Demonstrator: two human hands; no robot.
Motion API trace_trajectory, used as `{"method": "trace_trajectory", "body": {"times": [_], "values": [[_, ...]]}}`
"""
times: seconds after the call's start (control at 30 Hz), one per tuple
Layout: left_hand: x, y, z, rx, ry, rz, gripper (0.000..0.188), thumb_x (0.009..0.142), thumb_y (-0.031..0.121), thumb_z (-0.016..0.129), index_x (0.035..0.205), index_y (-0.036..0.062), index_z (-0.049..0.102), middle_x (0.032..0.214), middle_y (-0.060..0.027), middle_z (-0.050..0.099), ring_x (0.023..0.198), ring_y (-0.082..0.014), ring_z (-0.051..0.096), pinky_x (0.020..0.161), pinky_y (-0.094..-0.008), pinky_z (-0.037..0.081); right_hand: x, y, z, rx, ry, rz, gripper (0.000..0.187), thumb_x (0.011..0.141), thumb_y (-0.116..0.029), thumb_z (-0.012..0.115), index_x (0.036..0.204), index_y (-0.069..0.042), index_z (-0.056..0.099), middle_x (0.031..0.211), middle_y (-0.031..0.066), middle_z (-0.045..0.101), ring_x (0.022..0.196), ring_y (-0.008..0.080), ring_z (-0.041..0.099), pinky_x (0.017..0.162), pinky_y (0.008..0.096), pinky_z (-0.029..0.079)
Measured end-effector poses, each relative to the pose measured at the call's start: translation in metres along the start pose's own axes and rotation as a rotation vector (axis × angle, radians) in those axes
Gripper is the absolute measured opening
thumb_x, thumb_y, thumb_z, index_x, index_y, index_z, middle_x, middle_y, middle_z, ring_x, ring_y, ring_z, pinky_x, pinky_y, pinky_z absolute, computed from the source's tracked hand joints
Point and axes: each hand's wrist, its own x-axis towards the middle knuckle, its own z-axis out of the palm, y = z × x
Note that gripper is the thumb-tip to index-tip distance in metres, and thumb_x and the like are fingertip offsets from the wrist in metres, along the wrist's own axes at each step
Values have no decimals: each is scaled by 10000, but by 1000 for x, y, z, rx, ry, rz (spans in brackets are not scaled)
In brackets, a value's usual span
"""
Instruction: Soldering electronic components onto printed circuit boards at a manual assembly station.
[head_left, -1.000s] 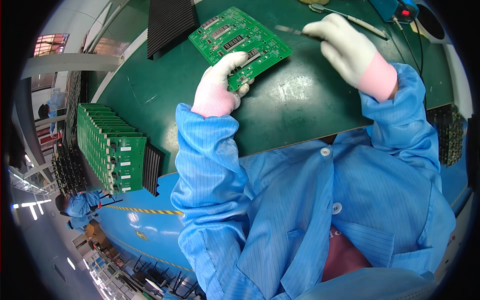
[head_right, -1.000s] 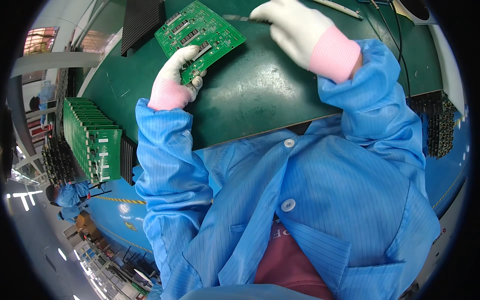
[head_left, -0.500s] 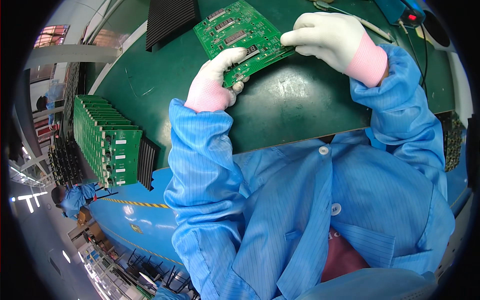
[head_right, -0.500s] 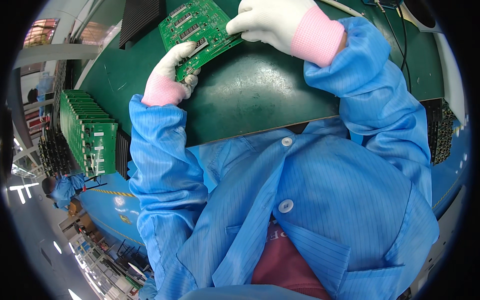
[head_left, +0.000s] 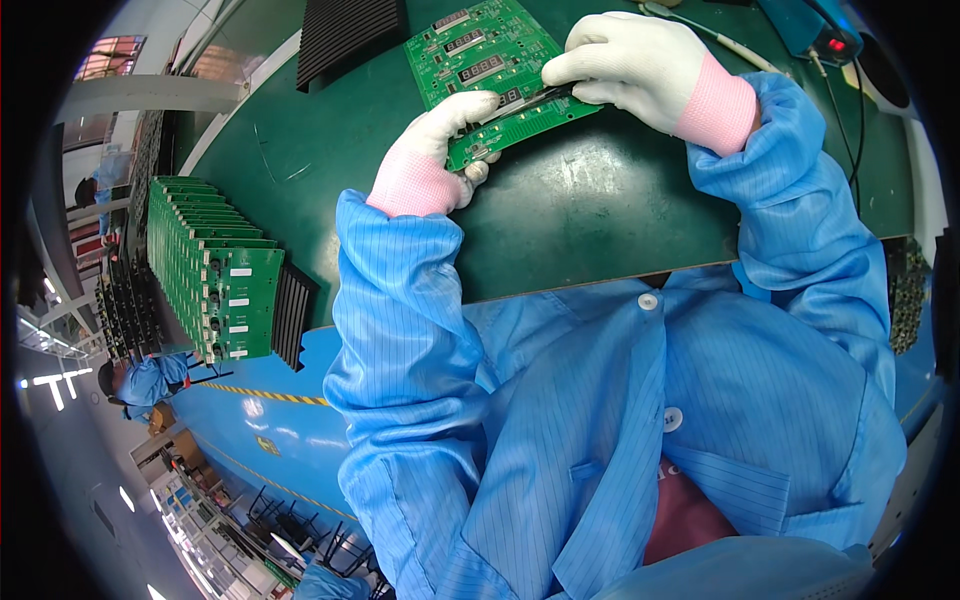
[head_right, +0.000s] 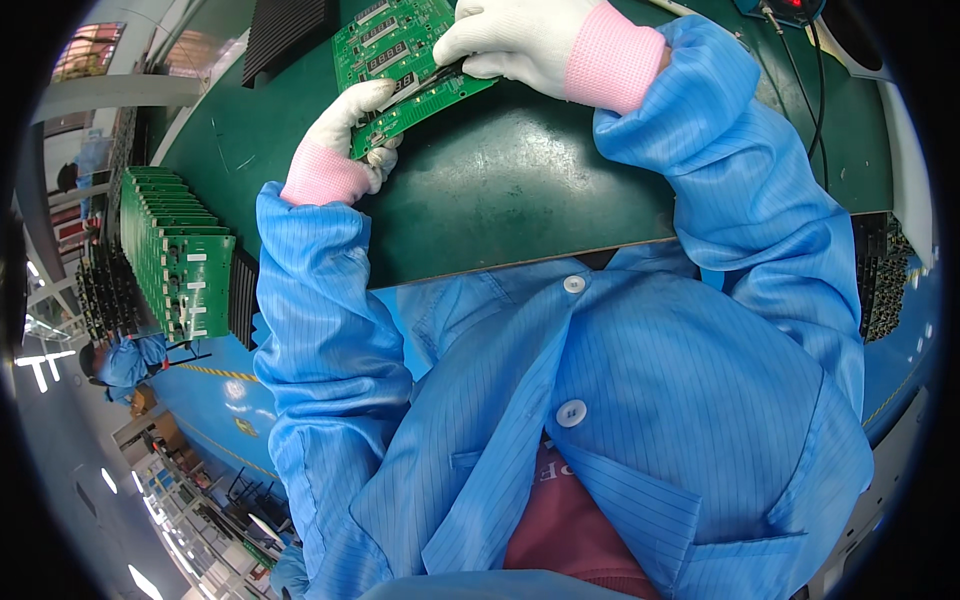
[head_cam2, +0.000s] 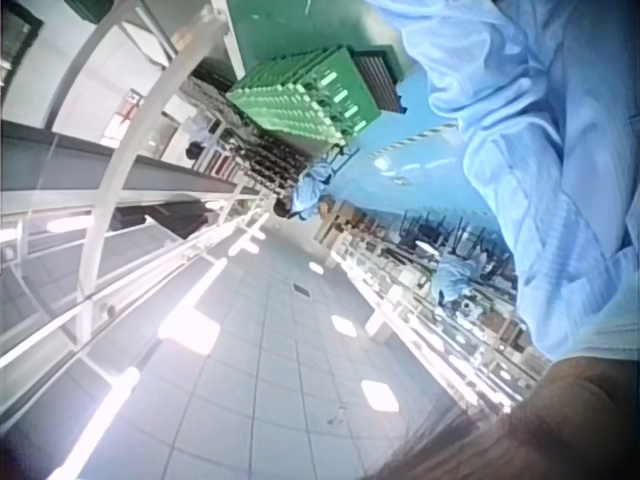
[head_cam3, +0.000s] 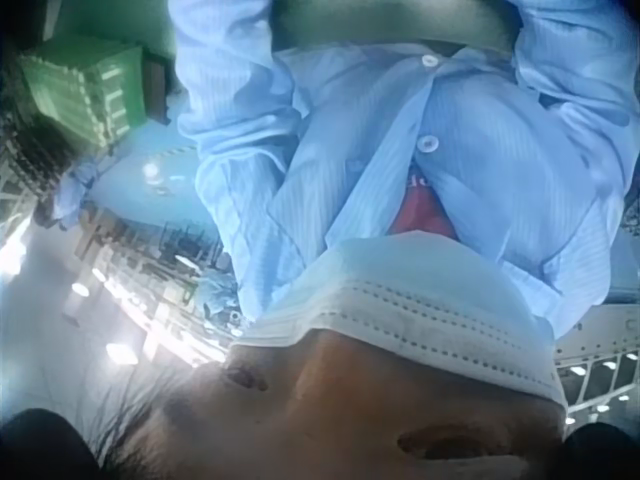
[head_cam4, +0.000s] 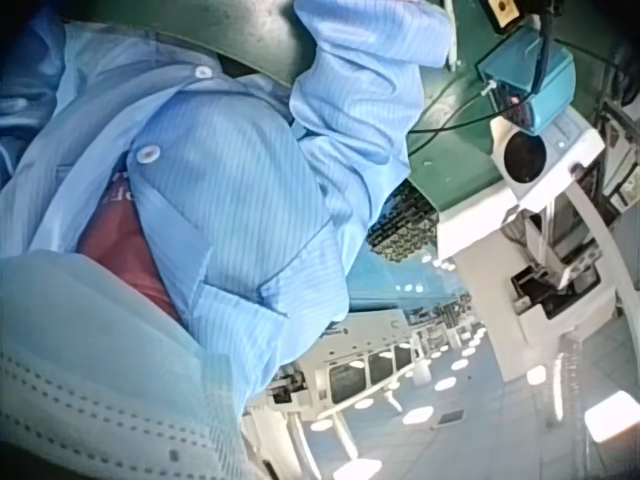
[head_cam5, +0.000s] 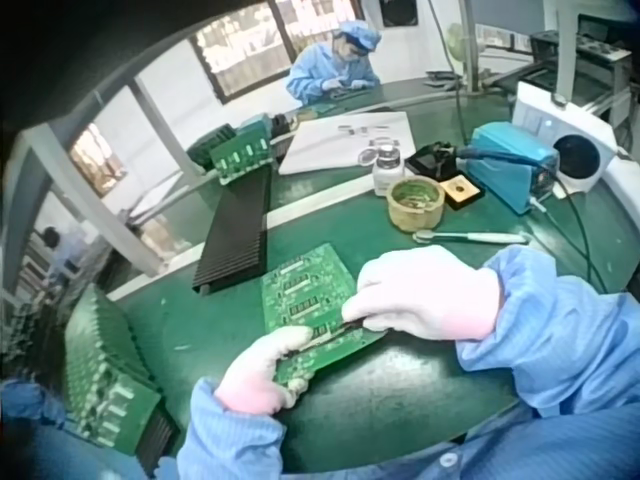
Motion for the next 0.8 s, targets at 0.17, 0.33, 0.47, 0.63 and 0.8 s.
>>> {"method": "trace_trajectory", "body": {"times": [0.17,0.33,0.47,0.63,0.8], "values": [[-7,5,-1,19,-2,-21,316,769,209,747,1007,27,644,831,-106,663,567,-151,557,376,-174,311,4,19,16,156,-35,-62,195,833,-124,640,1026,-129,666,935,57,594,807,234,585,725,301,474],[-13,11,1,62,-10,-58,346,768,221,750,1011,6,630,797,-104,658,531,-132,543,363,-171,315,7,18,7,300,-44,-67,180,832,-102,638,1010,-108,670,909,58,598,783,243,584,715,305,474],[-16,13,4,100,6,-68,367,768,230,748,1017,-8,620,773,-102,653,502,-118,531,353,-168,317,6,19,5,424,-56,-46,179,829,-86,641,1005,-95,672,897,62,603,774,244,583,716,305,474],[-15,9,4,138,12,-21,381,769,236,744,1021,-19,613,753,-100,645,484,-107,521,346,-166,319,4,23,7,501,-74,-19,177,827,-71,644,1000,-79,676,895,67,616,770,239,584,721,305,475],[-12,4,0,146,-30,46,372,770,232,740,1013,-21,615,751,-98,640,497,-108,527,354,-169,327,5,23,8,581,-84,-8,173,827,-61,644,996,-70,678,900,69,625,770,234,585,726,306,476]]}}
